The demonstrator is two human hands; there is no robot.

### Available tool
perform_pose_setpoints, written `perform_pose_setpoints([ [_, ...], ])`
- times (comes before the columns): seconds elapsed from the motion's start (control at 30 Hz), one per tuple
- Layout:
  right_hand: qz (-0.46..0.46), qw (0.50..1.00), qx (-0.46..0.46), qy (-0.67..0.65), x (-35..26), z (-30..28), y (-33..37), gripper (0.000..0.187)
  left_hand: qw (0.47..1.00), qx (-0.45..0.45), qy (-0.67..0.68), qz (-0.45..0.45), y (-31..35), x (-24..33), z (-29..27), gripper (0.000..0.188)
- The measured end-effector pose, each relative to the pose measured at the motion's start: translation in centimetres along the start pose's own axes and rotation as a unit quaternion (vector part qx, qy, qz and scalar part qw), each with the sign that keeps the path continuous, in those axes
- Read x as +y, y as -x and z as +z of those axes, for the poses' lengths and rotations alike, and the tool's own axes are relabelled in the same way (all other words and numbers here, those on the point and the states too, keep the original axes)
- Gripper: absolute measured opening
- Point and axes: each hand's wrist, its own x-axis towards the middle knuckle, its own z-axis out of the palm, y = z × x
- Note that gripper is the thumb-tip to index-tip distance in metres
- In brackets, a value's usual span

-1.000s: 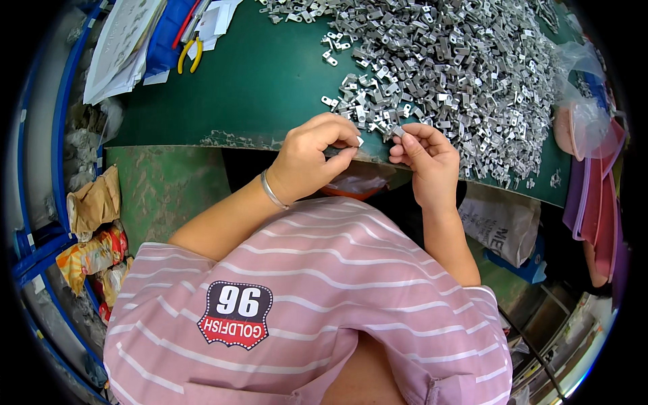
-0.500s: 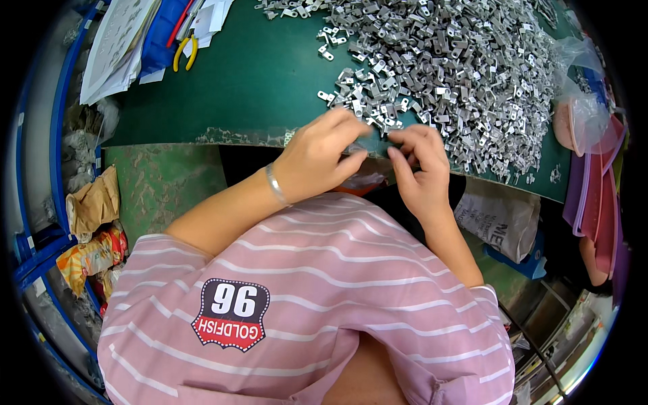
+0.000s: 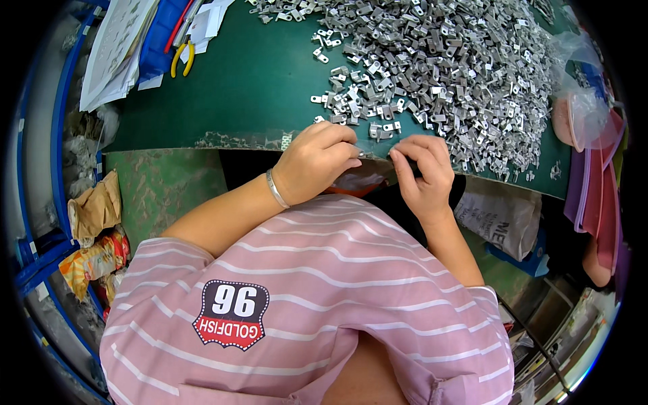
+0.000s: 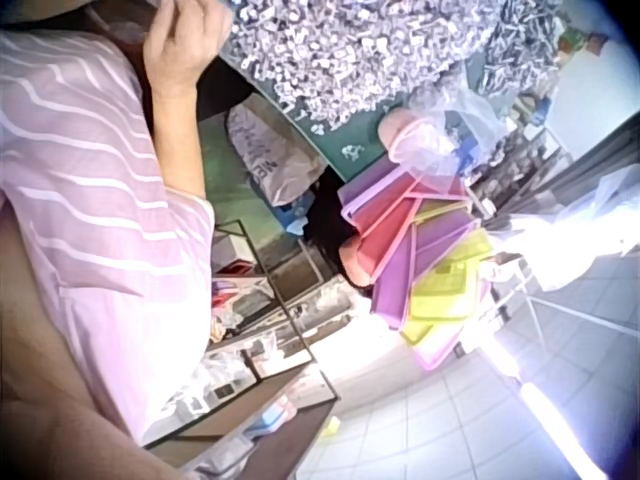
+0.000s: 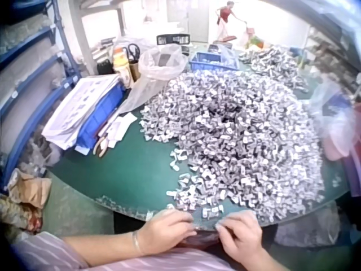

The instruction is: The person sits at a green workbench and repeatedly picks up small metal clips from a large pile. They manipulate each clip with both hands, then place it into a small container. The person briefly pauses to gather more clips from a plastic bag before resuming the repetitive assembly process.

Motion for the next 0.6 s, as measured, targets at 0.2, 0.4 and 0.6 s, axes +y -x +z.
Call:
perform_pose_setpoints([
  [0.2,0.0,0.999,-0.041,0.024,-0.3,1.8,-2.0,0.021,0.998,0.033,-0.038,-0.026,-2.2,0.8,1.1,0.02],
  [0.4,0.029,0.999,-0.018,-0.002,0.0,0.7,-1.1,0.019,1.0,0.0,-0.027,-0.002,-1.1,0.1,1.1,0.022],
  [0.6,0.053,0.999,0.002,0.013,0.4,1.6,-2.0,0.017,0.996,-0.017,0.054,-0.067,-0.3,0.5,0.6,0.039],
])
